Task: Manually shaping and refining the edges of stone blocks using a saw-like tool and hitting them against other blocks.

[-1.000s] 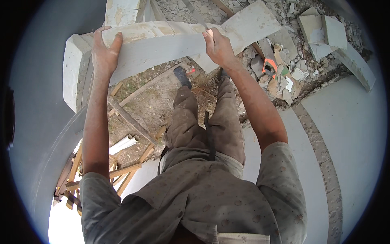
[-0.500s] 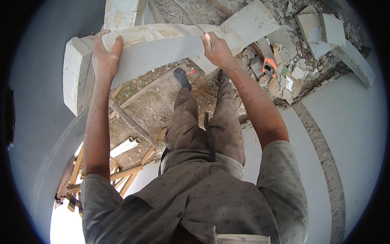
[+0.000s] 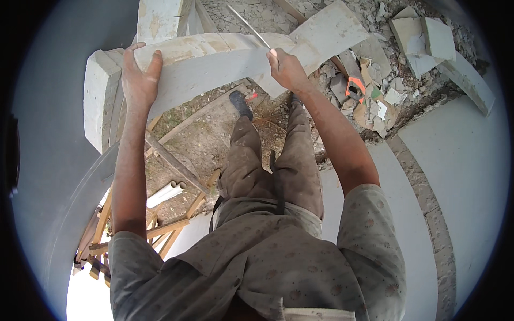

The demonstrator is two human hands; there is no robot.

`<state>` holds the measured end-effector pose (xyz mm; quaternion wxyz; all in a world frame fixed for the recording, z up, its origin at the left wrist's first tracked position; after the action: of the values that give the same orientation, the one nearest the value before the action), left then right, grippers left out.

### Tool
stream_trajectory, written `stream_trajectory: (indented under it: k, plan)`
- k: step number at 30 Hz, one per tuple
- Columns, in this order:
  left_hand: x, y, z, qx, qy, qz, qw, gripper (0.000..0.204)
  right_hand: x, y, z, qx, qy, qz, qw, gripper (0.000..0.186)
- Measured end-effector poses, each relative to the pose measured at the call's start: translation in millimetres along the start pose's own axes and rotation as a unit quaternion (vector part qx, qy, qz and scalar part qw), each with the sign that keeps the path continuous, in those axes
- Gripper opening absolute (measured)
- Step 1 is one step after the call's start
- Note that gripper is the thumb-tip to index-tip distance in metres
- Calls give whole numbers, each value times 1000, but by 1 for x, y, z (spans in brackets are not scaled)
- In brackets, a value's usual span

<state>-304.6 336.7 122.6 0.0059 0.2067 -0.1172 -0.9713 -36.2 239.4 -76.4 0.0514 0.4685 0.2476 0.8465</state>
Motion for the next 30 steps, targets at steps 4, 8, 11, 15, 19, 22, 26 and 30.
stream_trajectory:
  k: [4, 8, 11, 15, 19, 22, 26, 30]
  plan:
    - [-1, -1, 1, -13, -3, -19, 1000, 48, 6, -1, 2, -62, -4, 70, 996, 33]
    - [0, -3, 1, -2, -6, 1, 1000, 48, 2, -1, -5, -9, 41, -4, 999, 33]
    - [-1, -2, 2, -5, -10, 4, 1000, 49, 0, 2, -11, 31, 74, -26, 996, 32]
    - [-1, -2, 0, 9, -10, 16, 1000, 48, -2, 0, -10, 1, 63, -1, 998, 31]
    - [-1, 0, -1, 14, -7, 8, 1000, 49, -10, -5, -14, 39, 56, 7, 998, 32]
    - [0, 1, 0, 1, 8, -7, 1000, 48, -31, -8, -6, -3, 82, -159, 984, 31]
    - [0, 5, -2, 14, -5, 2, 1000, 47, -28, -6, -1, -9, -29, 28, 999, 31]
    - [-7, 7, -2, -10, -9, -34, 999, 46, -37, -8, 6, -54, 49, -46, 996, 32]
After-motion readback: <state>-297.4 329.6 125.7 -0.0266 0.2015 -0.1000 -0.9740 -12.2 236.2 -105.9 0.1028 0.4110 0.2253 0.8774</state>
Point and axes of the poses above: each hand's wrist, its own y-axis away from the middle knuckle, its own z-axis out of the back of the hand, x = y × z, the point moved 4 cm from there along -y, towards the middle knuckle, and after that the axes turned 8 degrees about x, right-handed, at the moved point
